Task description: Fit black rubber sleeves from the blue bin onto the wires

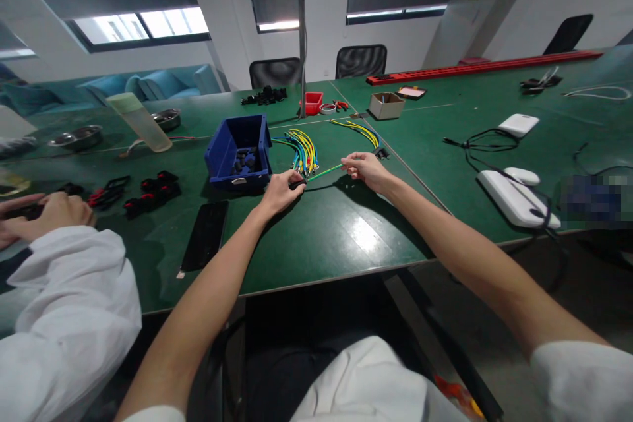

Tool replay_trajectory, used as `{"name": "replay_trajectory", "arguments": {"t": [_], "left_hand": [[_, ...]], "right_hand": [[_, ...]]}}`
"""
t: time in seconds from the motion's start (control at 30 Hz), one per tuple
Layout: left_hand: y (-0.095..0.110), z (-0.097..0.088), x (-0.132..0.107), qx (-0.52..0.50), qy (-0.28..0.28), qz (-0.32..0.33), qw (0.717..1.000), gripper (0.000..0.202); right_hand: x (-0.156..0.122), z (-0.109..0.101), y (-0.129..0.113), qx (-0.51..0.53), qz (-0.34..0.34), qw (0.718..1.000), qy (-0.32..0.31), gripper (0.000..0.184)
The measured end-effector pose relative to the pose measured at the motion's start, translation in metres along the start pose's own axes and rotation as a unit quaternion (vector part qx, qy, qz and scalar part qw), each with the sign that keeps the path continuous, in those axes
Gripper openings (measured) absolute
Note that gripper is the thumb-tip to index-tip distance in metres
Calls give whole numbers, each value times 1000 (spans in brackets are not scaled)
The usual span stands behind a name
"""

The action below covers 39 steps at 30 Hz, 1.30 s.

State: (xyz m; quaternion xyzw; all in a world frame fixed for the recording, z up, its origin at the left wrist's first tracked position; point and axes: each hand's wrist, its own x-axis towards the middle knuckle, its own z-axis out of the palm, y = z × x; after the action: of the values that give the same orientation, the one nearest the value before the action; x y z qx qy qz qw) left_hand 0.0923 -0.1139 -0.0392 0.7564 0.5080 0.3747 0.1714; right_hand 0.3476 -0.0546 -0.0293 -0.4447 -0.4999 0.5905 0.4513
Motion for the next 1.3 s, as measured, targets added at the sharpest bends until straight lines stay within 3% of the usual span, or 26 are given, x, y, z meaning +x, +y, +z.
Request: {"name": "replay_trajectory", "arguments": {"t": [0.27, 0.4, 0.63, 0.8, 1.0, 1.3], "left_hand": [[-8, 4, 2, -76, 9, -23, 997, 24], [-11, 5, 4, -161, -6, -51, 986, 29], [-11, -1, 5, -398, -86, -140, 903, 47], [-8, -3, 4, -458, -122, -153, 867, 49], [-6, -5, 3, -459, -118, -159, 866, 48], [-15, -1, 5, -421, -88, -170, 886, 50]], "right_hand": [[4, 1, 7, -16, 19, 1000, -4, 24], [4, 1, 7, -5, 7, 1000, 16, 19], [6, -1, 6, 9, 0, 998, 62, 12], [10, -5, 7, 12, 6, 997, 80, 13], [10, -5, 6, 11, 7, 997, 74, 13], [9, -3, 8, 3, 3, 997, 75, 14]]}}
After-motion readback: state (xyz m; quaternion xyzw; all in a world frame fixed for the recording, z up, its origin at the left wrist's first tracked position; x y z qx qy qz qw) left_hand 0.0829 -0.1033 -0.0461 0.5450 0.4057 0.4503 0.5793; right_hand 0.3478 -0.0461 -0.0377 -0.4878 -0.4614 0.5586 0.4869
